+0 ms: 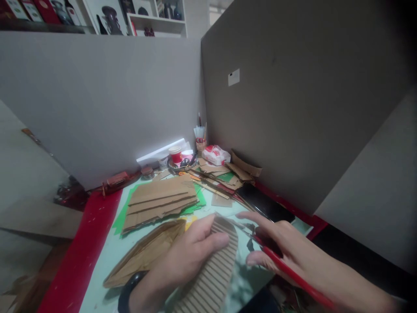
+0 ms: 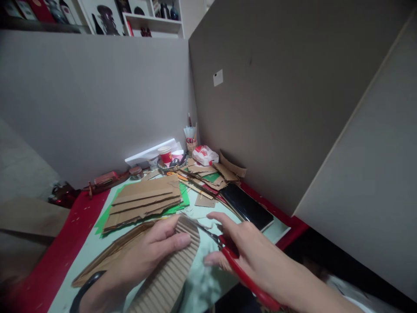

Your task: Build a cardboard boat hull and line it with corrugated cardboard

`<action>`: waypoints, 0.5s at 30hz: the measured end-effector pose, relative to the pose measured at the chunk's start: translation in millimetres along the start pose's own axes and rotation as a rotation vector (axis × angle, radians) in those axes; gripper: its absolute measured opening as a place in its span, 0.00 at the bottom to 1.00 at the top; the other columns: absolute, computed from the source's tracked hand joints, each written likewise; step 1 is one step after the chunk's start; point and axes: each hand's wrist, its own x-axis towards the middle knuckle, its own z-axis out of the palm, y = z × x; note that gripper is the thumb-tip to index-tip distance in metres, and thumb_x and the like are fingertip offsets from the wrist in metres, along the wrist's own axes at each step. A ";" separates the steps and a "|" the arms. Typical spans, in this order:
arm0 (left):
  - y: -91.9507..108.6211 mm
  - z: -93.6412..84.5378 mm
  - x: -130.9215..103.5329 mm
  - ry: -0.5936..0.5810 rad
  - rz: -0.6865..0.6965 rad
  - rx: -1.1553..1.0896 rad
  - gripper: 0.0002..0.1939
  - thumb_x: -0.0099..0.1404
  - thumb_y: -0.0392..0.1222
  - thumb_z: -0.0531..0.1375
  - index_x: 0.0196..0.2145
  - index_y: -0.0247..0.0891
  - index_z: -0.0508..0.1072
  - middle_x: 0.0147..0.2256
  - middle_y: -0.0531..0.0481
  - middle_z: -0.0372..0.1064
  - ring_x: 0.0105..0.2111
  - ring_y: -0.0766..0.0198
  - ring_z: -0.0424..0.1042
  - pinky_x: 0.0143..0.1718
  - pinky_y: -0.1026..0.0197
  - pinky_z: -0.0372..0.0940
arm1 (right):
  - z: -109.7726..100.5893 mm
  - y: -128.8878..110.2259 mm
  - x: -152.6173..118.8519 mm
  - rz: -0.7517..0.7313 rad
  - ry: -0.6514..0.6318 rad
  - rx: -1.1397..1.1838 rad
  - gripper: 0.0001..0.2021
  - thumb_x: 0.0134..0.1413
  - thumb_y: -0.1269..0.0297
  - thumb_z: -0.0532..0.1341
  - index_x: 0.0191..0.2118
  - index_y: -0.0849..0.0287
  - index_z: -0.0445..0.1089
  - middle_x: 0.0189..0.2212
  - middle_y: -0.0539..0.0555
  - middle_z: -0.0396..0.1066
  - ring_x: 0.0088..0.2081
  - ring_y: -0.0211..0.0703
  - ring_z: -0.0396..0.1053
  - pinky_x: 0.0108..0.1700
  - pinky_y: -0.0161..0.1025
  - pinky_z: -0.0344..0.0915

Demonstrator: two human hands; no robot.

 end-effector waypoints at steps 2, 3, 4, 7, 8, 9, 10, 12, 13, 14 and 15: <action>-0.7 -0.4 0.4 -0.045 -0.008 -0.039 0.10 0.67 0.42 0.59 0.42 0.36 0.74 0.41 0.49 0.72 0.45 0.57 0.69 0.51 0.57 0.61 | -1.4 0.6 -4.1 -0.029 -0.004 -0.029 0.31 0.61 0.42 0.56 0.66 0.49 0.58 0.28 0.51 0.71 0.30 0.48 0.72 0.34 0.41 0.68; -1.0 -0.8 0.0 -0.071 -0.013 -0.053 0.10 0.66 0.42 0.58 0.42 0.36 0.74 0.41 0.49 0.72 0.44 0.57 0.69 0.51 0.57 0.61 | -2.6 0.9 -6.5 -0.036 -0.011 -0.052 0.32 0.62 0.42 0.55 0.66 0.50 0.58 0.27 0.51 0.71 0.29 0.47 0.72 0.33 0.40 0.68; -1.3 -1.3 -0.7 -0.099 -0.020 -0.058 0.10 0.67 0.42 0.58 0.43 0.36 0.74 0.41 0.49 0.72 0.44 0.57 0.69 0.50 0.57 0.62 | -3.9 1.1 -9.0 -0.038 -0.018 -0.077 0.32 0.62 0.41 0.55 0.66 0.50 0.58 0.28 0.51 0.71 0.29 0.47 0.72 0.33 0.40 0.69; -1.6 -3.8 -3.4 -0.176 -0.038 -0.015 0.10 0.67 0.42 0.59 0.44 0.36 0.74 0.42 0.49 0.72 0.45 0.57 0.68 0.51 0.58 0.61 | -8.6 0.4 -16.8 -0.032 -0.046 -0.128 0.31 0.62 0.40 0.53 0.64 0.52 0.61 0.28 0.53 0.72 0.28 0.47 0.72 0.31 0.39 0.69; -1.3 -4.7 -4.0 -0.193 -0.042 0.011 0.10 0.67 0.42 0.59 0.44 0.37 0.74 0.42 0.49 0.72 0.46 0.57 0.68 0.51 0.58 0.61 | -10.1 -0.4 -19.1 -0.034 -0.064 -0.135 0.31 0.62 0.40 0.53 0.64 0.52 0.62 0.28 0.54 0.73 0.27 0.47 0.73 0.31 0.38 0.69; -0.8 -5.4 -4.2 -0.205 -0.046 0.038 0.10 0.67 0.42 0.60 0.43 0.37 0.75 0.42 0.49 0.72 0.46 0.57 0.68 0.51 0.58 0.60 | -11.4 -1.1 -21.1 -0.039 -0.080 -0.139 0.31 0.63 0.40 0.53 0.63 0.53 0.63 0.27 0.54 0.73 0.27 0.47 0.73 0.30 0.38 0.69; 0.0 -5.9 -4.0 -0.218 -0.049 0.061 0.10 0.67 0.42 0.60 0.43 0.37 0.75 0.41 0.49 0.72 0.45 0.57 0.68 0.50 0.58 0.60 | -12.5 -1.6 -22.7 -0.046 -0.097 -0.139 0.30 0.63 0.40 0.52 0.63 0.54 0.63 0.27 0.54 0.73 0.27 0.47 0.73 0.30 0.37 0.68; 2.5 -6.5 -2.7 -0.238 -0.047 0.090 0.10 0.66 0.44 0.60 0.41 0.36 0.76 0.39 0.50 0.71 0.43 0.58 0.68 0.48 0.58 0.60 | -13.7 -1.3 -25.0 -0.053 -0.121 -0.126 0.31 0.63 0.40 0.52 0.62 0.54 0.63 0.26 0.53 0.72 0.26 0.47 0.72 0.29 0.37 0.67; 4.0 -6.7 -1.9 -0.246 -0.042 0.095 0.10 0.66 0.44 0.61 0.40 0.35 0.76 0.38 0.50 0.71 0.42 0.58 0.67 0.47 0.58 0.61 | -13.9 -0.3 -25.7 -0.044 -0.120 -0.116 0.31 0.63 0.39 0.52 0.63 0.54 0.63 0.27 0.53 0.72 0.27 0.47 0.72 0.30 0.37 0.68; 5.4 -7.0 -1.4 -0.255 -0.033 0.092 0.10 0.66 0.44 0.61 0.40 0.35 0.76 0.38 0.50 0.71 0.41 0.59 0.67 0.46 0.58 0.61 | -13.8 1.1 -26.1 -0.026 -0.114 -0.104 0.31 0.62 0.39 0.53 0.63 0.53 0.62 0.28 0.53 0.72 0.29 0.47 0.72 0.32 0.38 0.68; 6.8 -7.3 -1.4 -0.263 -0.034 0.085 0.11 0.65 0.44 0.61 0.41 0.36 0.76 0.38 0.50 0.71 0.41 0.59 0.67 0.45 0.59 0.62 | -13.7 2.8 -26.2 -0.004 -0.103 -0.094 0.32 0.61 0.38 0.54 0.63 0.52 0.62 0.30 0.54 0.72 0.31 0.48 0.72 0.34 0.39 0.69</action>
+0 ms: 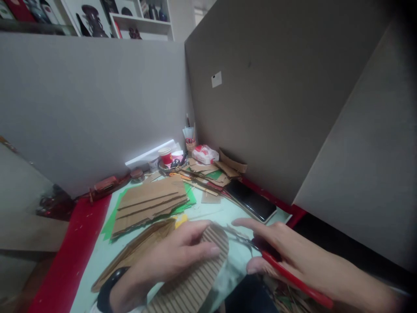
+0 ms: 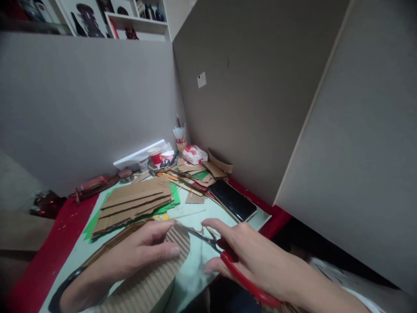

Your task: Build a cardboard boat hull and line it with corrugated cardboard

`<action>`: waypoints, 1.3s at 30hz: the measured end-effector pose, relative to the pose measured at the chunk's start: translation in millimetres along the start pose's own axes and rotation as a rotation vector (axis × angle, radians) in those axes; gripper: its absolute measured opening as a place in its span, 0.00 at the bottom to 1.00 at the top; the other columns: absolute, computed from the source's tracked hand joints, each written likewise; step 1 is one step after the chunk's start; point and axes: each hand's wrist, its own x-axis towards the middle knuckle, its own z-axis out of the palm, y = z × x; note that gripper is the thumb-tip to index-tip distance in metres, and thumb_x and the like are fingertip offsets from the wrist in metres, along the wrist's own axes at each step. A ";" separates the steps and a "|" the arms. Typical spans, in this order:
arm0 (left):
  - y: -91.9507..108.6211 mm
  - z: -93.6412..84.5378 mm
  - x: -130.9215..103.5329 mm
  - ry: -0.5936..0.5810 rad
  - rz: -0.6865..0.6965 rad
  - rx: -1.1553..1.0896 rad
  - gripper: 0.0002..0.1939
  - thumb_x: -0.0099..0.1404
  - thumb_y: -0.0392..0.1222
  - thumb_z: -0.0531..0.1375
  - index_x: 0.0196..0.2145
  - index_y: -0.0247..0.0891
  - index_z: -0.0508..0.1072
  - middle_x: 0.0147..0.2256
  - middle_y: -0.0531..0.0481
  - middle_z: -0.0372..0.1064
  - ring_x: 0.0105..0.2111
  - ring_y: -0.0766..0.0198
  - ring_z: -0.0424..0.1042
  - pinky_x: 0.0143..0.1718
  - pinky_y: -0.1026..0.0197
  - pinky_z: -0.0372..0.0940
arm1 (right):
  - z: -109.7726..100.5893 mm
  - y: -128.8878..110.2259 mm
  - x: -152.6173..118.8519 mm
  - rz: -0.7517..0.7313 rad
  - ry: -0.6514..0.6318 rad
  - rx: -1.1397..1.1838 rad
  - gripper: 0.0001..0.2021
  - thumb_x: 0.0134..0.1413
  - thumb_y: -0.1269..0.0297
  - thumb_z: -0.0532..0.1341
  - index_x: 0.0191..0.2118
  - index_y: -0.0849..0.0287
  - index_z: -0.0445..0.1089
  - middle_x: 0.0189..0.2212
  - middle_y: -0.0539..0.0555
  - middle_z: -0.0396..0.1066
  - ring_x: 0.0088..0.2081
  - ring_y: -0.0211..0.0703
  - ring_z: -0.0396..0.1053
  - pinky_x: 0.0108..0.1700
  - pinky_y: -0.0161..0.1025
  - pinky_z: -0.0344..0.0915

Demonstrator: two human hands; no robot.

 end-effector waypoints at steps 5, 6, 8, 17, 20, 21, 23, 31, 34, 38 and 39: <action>3.7 0.2 -15.4 0.053 -0.268 0.029 0.13 0.54 0.38 0.67 0.40 0.40 0.78 0.34 0.55 0.73 0.34 0.62 0.69 0.34 0.65 0.62 | -0.7 5.9 1.9 0.064 0.101 0.052 0.32 0.60 0.38 0.55 0.64 0.48 0.59 0.30 0.52 0.69 0.33 0.48 0.70 0.37 0.42 0.68; 4.2 -0.4 -21.0 0.077 -0.325 -0.004 0.10 0.55 0.38 0.65 0.38 0.39 0.77 0.30 0.55 0.73 0.29 0.64 0.69 0.30 0.65 0.62 | -1.2 6.0 2.4 0.070 0.122 0.070 0.31 0.60 0.38 0.55 0.64 0.47 0.60 0.30 0.51 0.69 0.32 0.47 0.69 0.36 0.42 0.67; 5.9 -4.5 -33.1 0.168 -0.388 -0.099 0.11 0.56 0.41 0.65 0.38 0.39 0.76 0.28 0.53 0.74 0.27 0.63 0.72 0.29 0.64 0.64 | -1.3 5.7 3.8 0.076 0.144 0.111 0.30 0.61 0.40 0.55 0.63 0.47 0.60 0.30 0.50 0.69 0.33 0.47 0.69 0.37 0.41 0.67; 19.6 -39.6 -76.0 0.892 -0.027 -0.244 0.20 0.45 0.41 0.74 0.37 0.41 0.76 0.27 0.53 0.75 0.19 0.64 0.72 0.17 0.65 0.67 | 26.2 -3.3 40.7 -0.099 0.317 0.410 0.26 0.61 0.44 0.55 0.56 0.58 0.65 0.20 0.45 0.62 0.24 0.40 0.57 0.29 0.36 0.57; 9.4 -25.0 -69.6 1.285 0.232 -0.616 0.14 0.44 0.37 0.74 0.29 0.40 0.77 0.27 0.55 0.76 0.25 0.65 0.75 0.29 0.65 0.74 | 42.9 -17.8 58.6 -0.123 0.323 0.547 0.25 0.64 0.45 0.51 0.54 0.61 0.62 0.18 0.43 0.57 0.21 0.38 0.54 0.25 0.34 0.53; 2.8 -16.3 -63.6 1.335 0.287 -0.730 0.13 0.43 0.38 0.74 0.28 0.39 0.77 0.27 0.54 0.77 0.30 0.63 0.77 0.33 0.64 0.75 | 48.8 -23.7 63.6 -0.121 0.320 0.620 0.25 0.65 0.45 0.49 0.54 0.62 0.61 0.18 0.43 0.56 0.20 0.38 0.55 0.24 0.34 0.53; -11.6 3.6 -47.6 1.223 0.329 -0.839 0.13 0.48 0.42 0.73 0.33 0.43 0.79 0.33 0.52 0.79 0.37 0.58 0.77 0.38 0.59 0.75 | 60.5 -35.4 71.7 -0.122 0.303 0.748 0.26 0.64 0.43 0.49 0.54 0.62 0.60 0.18 0.42 0.55 0.20 0.38 0.53 0.22 0.33 0.51; -22.3 39.4 -5.5 1.059 0.104 -0.716 0.13 0.54 0.47 0.72 0.22 0.34 0.79 0.23 0.51 0.72 0.27 0.67 0.69 0.35 0.66 0.67 | 71.5 -43.6 72.7 -0.168 0.107 0.577 0.22 0.60 0.52 0.58 0.55 0.57 0.59 0.19 0.40 0.53 0.22 0.37 0.50 0.27 0.34 0.49; -23.0 36.4 -4.8 1.042 -0.008 -0.692 0.14 0.56 0.47 0.69 0.21 0.34 0.79 0.22 0.51 0.71 0.27 0.66 0.68 0.33 0.65 0.65 | 57.7 -34.7 64.6 -0.085 0.060 0.500 0.22 0.58 0.55 0.61 0.54 0.55 0.60 0.20 0.40 0.56 0.23 0.38 0.52 0.28 0.34 0.51; -28.3 37.4 -0.1 1.009 -0.084 -0.593 0.15 0.58 0.48 0.68 0.20 0.35 0.79 0.24 0.50 0.71 0.30 0.64 0.68 0.35 0.63 0.62 | 42.6 -24.6 55.1 0.016 0.019 0.450 0.27 0.53 0.49 0.66 0.54 0.53 0.59 0.23 0.41 0.60 0.27 0.40 0.57 0.31 0.35 0.55; -29.1 38.5 1.5 0.993 -0.092 -0.562 0.16 0.58 0.49 0.68 0.19 0.36 0.79 0.25 0.50 0.71 0.31 0.62 0.68 0.35 0.62 0.61 | 40.4 -22.6 53.5 0.023 0.014 0.440 0.28 0.53 0.47 0.66 0.54 0.52 0.59 0.23 0.42 0.61 0.28 0.41 0.58 0.33 0.35 0.56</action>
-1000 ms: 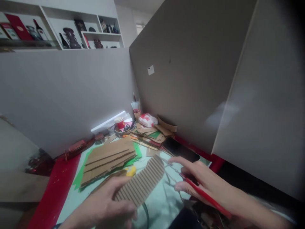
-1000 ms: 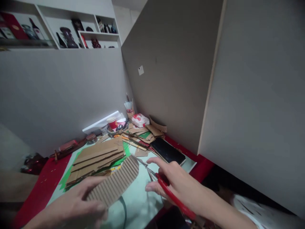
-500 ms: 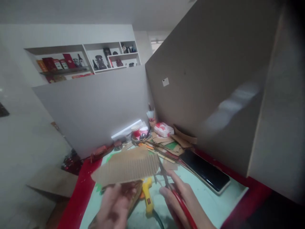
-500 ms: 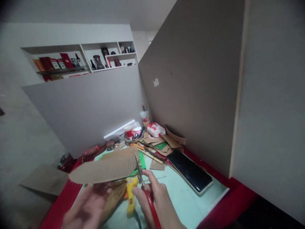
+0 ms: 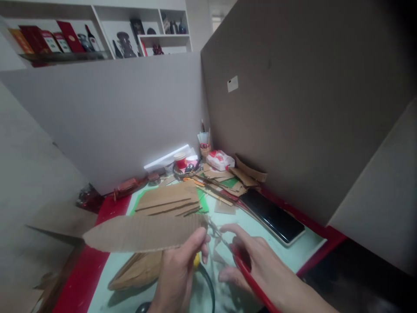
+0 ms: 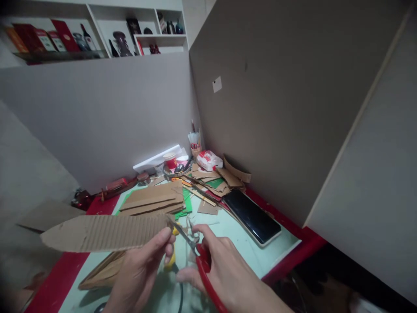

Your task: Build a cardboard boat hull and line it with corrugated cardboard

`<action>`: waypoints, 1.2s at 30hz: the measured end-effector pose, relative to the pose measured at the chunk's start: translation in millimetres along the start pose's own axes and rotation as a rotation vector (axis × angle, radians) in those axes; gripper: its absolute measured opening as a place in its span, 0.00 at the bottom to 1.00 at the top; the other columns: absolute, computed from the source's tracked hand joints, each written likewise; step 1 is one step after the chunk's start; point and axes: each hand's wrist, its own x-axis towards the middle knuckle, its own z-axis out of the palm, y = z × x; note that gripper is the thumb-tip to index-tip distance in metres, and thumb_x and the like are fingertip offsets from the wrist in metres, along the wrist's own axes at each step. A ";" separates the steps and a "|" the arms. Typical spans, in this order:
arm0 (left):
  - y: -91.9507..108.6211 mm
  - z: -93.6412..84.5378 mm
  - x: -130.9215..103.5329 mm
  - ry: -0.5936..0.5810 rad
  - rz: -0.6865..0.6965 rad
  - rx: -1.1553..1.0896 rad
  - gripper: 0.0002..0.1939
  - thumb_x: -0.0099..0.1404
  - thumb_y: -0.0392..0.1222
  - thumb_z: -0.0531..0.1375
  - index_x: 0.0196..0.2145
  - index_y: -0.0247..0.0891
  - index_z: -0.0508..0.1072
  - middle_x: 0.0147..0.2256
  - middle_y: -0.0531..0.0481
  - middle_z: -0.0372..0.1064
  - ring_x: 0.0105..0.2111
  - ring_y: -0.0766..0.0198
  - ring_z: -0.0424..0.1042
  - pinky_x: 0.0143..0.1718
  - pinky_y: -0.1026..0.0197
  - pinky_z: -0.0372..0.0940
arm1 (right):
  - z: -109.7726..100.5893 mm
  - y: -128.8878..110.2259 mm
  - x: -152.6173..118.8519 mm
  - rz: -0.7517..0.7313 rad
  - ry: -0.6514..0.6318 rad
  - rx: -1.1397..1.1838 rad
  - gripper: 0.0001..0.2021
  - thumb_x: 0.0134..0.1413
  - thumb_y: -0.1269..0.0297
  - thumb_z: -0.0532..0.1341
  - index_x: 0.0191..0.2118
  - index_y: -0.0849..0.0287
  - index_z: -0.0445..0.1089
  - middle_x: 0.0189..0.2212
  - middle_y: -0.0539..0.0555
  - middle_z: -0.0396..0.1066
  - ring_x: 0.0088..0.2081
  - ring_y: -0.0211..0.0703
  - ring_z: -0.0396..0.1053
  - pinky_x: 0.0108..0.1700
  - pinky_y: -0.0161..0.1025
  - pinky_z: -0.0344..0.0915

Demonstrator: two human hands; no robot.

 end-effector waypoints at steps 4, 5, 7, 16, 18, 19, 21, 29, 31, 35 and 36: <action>-3.6 5.0 -0.7 -0.068 0.008 0.130 0.18 0.58 0.49 0.66 0.16 0.37 0.76 0.23 0.49 0.70 0.29 0.60 0.67 0.38 0.59 0.61 | -7.4 3.8 -2.3 -0.022 -0.015 -0.052 0.29 0.55 0.43 0.64 0.56 0.50 0.58 0.28 0.45 0.66 0.33 0.45 0.62 0.38 0.38 0.60; -3.9 5.3 -1.0 -0.083 0.010 0.159 0.19 0.59 0.49 0.65 0.16 0.37 0.75 0.22 0.49 0.70 0.28 0.60 0.67 0.39 0.58 0.61 | -8.8 4.5 -2.1 -0.029 -0.027 -0.060 0.30 0.55 0.42 0.63 0.57 0.50 0.57 0.30 0.46 0.67 0.34 0.46 0.63 0.39 0.39 0.60; -3.7 4.8 -1.4 -0.107 0.023 0.213 0.18 0.60 0.48 0.64 0.16 0.38 0.75 0.21 0.50 0.68 0.27 0.59 0.66 0.42 0.56 0.60 | -11.8 5.5 -1.7 -0.027 -0.048 -0.075 0.32 0.55 0.41 0.62 0.59 0.50 0.56 0.35 0.50 0.70 0.38 0.49 0.65 0.42 0.42 0.62; 0.7 -0.5 0.1 -0.172 0.075 0.394 0.20 0.61 0.49 0.62 0.14 0.43 0.72 0.21 0.51 0.67 0.30 0.56 0.67 0.46 0.55 0.58 | -21.1 9.9 -4.8 0.004 -0.055 -0.153 0.26 0.58 0.41 0.60 0.56 0.48 0.63 0.32 0.50 0.67 0.37 0.48 0.66 0.39 0.40 0.64; 0.7 -1.8 1.8 -0.191 0.064 0.406 0.20 0.61 0.48 0.62 0.14 0.42 0.72 0.21 0.51 0.67 0.29 0.56 0.67 0.45 0.55 0.59 | -23.1 10.1 -7.4 0.019 -0.070 -0.177 0.26 0.59 0.39 0.57 0.55 0.49 0.65 0.32 0.51 0.67 0.37 0.49 0.67 0.40 0.41 0.65; 0.9 -2.5 2.7 -0.201 0.059 0.410 0.20 0.61 0.48 0.62 0.14 0.42 0.72 0.21 0.51 0.67 0.29 0.56 0.67 0.44 0.55 0.59 | -24.7 9.7 -8.8 0.028 -0.085 -0.195 0.26 0.59 0.38 0.56 0.55 0.49 0.65 0.32 0.52 0.66 0.37 0.50 0.68 0.39 0.42 0.65; 2.5 -4.0 3.9 -0.226 0.054 0.412 0.17 0.60 0.47 0.62 0.15 0.41 0.73 0.21 0.51 0.68 0.28 0.57 0.68 0.41 0.56 0.61 | -28.8 7.2 -10.9 0.046 -0.111 -0.225 0.26 0.60 0.38 0.54 0.54 0.50 0.67 0.33 0.54 0.67 0.37 0.51 0.69 0.41 0.45 0.66; 12.1 -10.4 4.3 -0.250 -0.021 0.497 0.18 0.61 0.51 0.61 0.17 0.43 0.76 0.23 0.52 0.72 0.31 0.57 0.71 0.40 0.59 0.62 | -41.5 -11.4 -8.6 0.063 -0.135 -0.288 0.32 0.54 0.36 0.59 0.57 0.52 0.67 0.31 0.54 0.70 0.32 0.51 0.71 0.35 0.42 0.69; 12.2 -10.2 4.3 -0.267 -0.024 0.528 0.19 0.61 0.51 0.61 0.16 0.44 0.74 0.24 0.52 0.72 0.32 0.56 0.70 0.43 0.59 0.60 | -39.4 -11.3 -6.8 0.012 -0.108 -0.299 0.31 0.54 0.37 0.60 0.56 0.52 0.67 0.29 0.53 0.70 0.31 0.51 0.71 0.34 0.41 0.68; 13.8 -7.6 1.3 -0.288 -0.039 0.554 0.18 0.60 0.51 0.62 0.15 0.45 0.73 0.23 0.54 0.71 0.31 0.58 0.69 0.43 0.60 0.58 | -34.6 -6.4 -2.4 -0.070 -0.084 -0.312 0.27 0.55 0.39 0.62 0.52 0.53 0.69 0.26 0.51 0.70 0.30 0.49 0.70 0.31 0.38 0.66; 14.9 -7.2 0.3 -0.290 -0.049 0.549 0.17 0.60 0.50 0.62 0.15 0.45 0.73 0.23 0.54 0.70 0.30 0.59 0.68 0.42 0.61 0.59 | -34.0 -5.2 -1.5 -0.079 -0.084 -0.317 0.27 0.55 0.40 0.61 0.52 0.54 0.69 0.26 0.51 0.70 0.30 0.49 0.70 0.31 0.37 0.65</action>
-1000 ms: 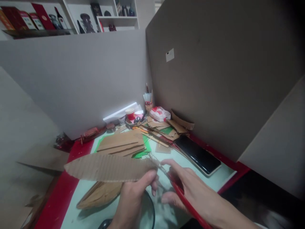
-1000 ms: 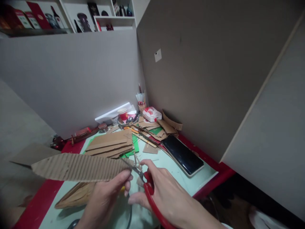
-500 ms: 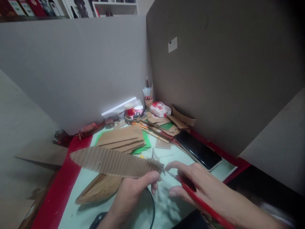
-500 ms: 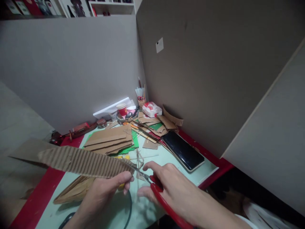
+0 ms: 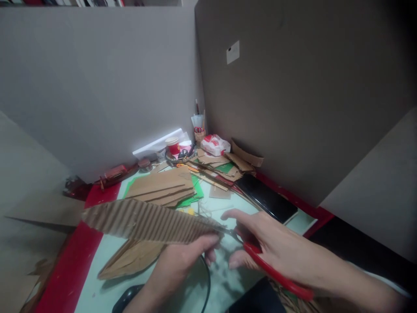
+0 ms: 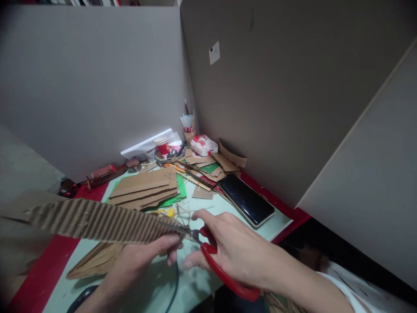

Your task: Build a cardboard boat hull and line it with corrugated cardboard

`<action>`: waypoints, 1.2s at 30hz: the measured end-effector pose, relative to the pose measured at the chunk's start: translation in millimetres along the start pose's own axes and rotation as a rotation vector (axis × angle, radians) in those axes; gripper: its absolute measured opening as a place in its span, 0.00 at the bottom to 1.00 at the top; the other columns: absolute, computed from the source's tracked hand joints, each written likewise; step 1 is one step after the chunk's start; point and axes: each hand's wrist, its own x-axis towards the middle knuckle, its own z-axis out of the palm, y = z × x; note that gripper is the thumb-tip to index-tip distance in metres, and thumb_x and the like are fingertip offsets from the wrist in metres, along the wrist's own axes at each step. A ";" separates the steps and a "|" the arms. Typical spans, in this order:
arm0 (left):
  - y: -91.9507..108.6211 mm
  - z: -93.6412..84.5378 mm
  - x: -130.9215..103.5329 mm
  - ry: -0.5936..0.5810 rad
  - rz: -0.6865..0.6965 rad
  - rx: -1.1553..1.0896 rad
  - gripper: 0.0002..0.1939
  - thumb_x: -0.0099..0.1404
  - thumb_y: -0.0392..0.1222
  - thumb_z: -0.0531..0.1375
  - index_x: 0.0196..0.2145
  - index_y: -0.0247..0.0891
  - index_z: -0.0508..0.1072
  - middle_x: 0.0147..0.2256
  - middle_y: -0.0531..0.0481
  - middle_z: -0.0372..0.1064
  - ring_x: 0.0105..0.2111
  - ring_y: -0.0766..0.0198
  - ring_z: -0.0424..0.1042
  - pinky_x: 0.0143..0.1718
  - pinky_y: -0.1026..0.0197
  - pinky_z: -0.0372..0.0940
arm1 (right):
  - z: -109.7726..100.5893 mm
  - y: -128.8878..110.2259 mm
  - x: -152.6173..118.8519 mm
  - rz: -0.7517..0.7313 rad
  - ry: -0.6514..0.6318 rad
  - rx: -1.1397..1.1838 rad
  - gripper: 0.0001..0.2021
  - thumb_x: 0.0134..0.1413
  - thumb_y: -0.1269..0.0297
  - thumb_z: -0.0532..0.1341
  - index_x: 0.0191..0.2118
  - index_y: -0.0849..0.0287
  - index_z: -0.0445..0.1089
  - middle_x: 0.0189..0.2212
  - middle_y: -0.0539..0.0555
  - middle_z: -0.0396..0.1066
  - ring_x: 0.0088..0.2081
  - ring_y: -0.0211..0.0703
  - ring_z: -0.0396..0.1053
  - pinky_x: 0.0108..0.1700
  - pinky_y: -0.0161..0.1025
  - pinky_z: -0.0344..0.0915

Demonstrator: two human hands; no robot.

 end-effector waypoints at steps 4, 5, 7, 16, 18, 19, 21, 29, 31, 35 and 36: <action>3.7 -2.2 -2.5 -0.026 -0.029 -0.049 0.18 0.58 0.49 0.63 0.14 0.42 0.73 0.21 0.53 0.69 0.28 0.60 0.68 0.40 0.61 0.61 | 1.7 2.6 -0.2 -0.030 -0.028 -0.037 0.29 0.59 0.39 0.58 0.55 0.57 0.68 0.26 0.52 0.70 0.30 0.50 0.70 0.32 0.39 0.66; 4.1 -2.7 -2.3 -0.043 -0.038 -0.087 0.17 0.58 0.48 0.63 0.14 0.41 0.73 0.20 0.53 0.69 0.28 0.61 0.68 0.39 0.61 0.61 | 2.0 3.0 -1.1 -0.031 -0.044 -0.036 0.28 0.59 0.39 0.57 0.55 0.57 0.69 0.27 0.53 0.70 0.31 0.50 0.70 0.32 0.39 0.66; 4.0 -2.6 -1.0 -0.086 -0.051 -0.188 0.15 0.55 0.47 0.64 0.16 0.39 0.74 0.19 0.52 0.69 0.25 0.62 0.67 0.34 0.61 0.63 | 2.9 3.5 -3.5 -0.021 -0.071 -0.026 0.26 0.60 0.40 0.56 0.53 0.55 0.70 0.29 0.54 0.70 0.33 0.50 0.70 0.34 0.40 0.66; -1.3 7.2 5.4 -0.119 0.001 -0.266 0.17 0.57 0.43 0.62 0.12 0.41 0.75 0.17 0.51 0.69 0.26 0.59 0.68 0.40 0.59 0.65 | 5.5 3.7 -6.0 -0.057 -0.026 0.023 0.23 0.59 0.47 0.62 0.54 0.54 0.65 0.27 0.49 0.71 0.31 0.47 0.69 0.33 0.35 0.64; -1.2 9.3 5.5 -0.121 0.022 -0.251 0.18 0.58 0.41 0.61 0.12 0.42 0.76 0.16 0.51 0.69 0.26 0.59 0.69 0.44 0.58 0.64 | 8.2 5.0 -6.8 -0.061 -0.019 0.041 0.24 0.58 0.46 0.63 0.55 0.54 0.63 0.27 0.49 0.72 0.31 0.47 0.69 0.32 0.35 0.63; -1.0 10.6 5.6 -0.121 0.032 -0.247 0.18 0.58 0.40 0.61 0.12 0.42 0.76 0.16 0.52 0.69 0.27 0.58 0.69 0.45 0.58 0.63 | 9.6 5.3 -7.4 -0.061 -0.022 0.056 0.24 0.59 0.46 0.62 0.54 0.54 0.63 0.28 0.50 0.73 0.31 0.46 0.69 0.32 0.35 0.63; -1.0 13.3 5.6 -0.120 0.049 -0.249 0.17 0.58 0.40 0.61 0.12 0.42 0.76 0.16 0.51 0.69 0.28 0.58 0.69 0.46 0.58 0.63 | 12.2 5.4 -8.9 -0.050 -0.021 0.067 0.22 0.61 0.46 0.60 0.53 0.54 0.63 0.29 0.50 0.73 0.30 0.46 0.69 0.33 0.36 0.63; -11.6 7.4 12.1 -0.036 0.087 -0.412 0.12 0.59 0.46 0.64 0.26 0.34 0.79 0.25 0.47 0.74 0.26 0.60 0.70 0.27 0.60 0.67 | 13.1 11.3 -11.8 0.034 -0.056 0.019 0.22 0.62 0.41 0.55 0.47 0.55 0.66 0.26 0.50 0.68 0.27 0.46 0.66 0.29 0.37 0.59; -13.3 3.3 14.9 0.009 0.107 -0.448 0.10 0.59 0.45 0.65 0.29 0.34 0.77 0.27 0.48 0.73 0.26 0.62 0.69 0.24 0.62 0.67 | 12.3 13.0 -11.5 0.038 -0.067 0.004 0.22 0.62 0.41 0.55 0.46 0.55 0.67 0.26 0.50 0.67 0.28 0.46 0.66 0.30 0.37 0.59; -14.0 2.9 16.4 0.051 0.145 -0.454 0.09 0.61 0.43 0.65 0.28 0.34 0.76 0.26 0.49 0.72 0.25 0.63 0.69 0.23 0.63 0.68 | 10.9 12.1 -10.0 0.040 -0.054 0.047 0.22 0.59 0.42 0.60 0.47 0.55 0.67 0.24 0.47 0.65 0.28 0.44 0.64 0.30 0.37 0.58; -14.0 4.1 15.9 0.060 0.155 -0.453 0.09 0.60 0.43 0.65 0.27 0.34 0.76 0.26 0.50 0.71 0.25 0.63 0.69 0.22 0.63 0.69 | 10.5 11.6 -9.8 0.046 -0.045 0.058 0.23 0.57 0.41 0.61 0.47 0.55 0.67 0.24 0.46 0.64 0.28 0.44 0.64 0.30 0.36 0.58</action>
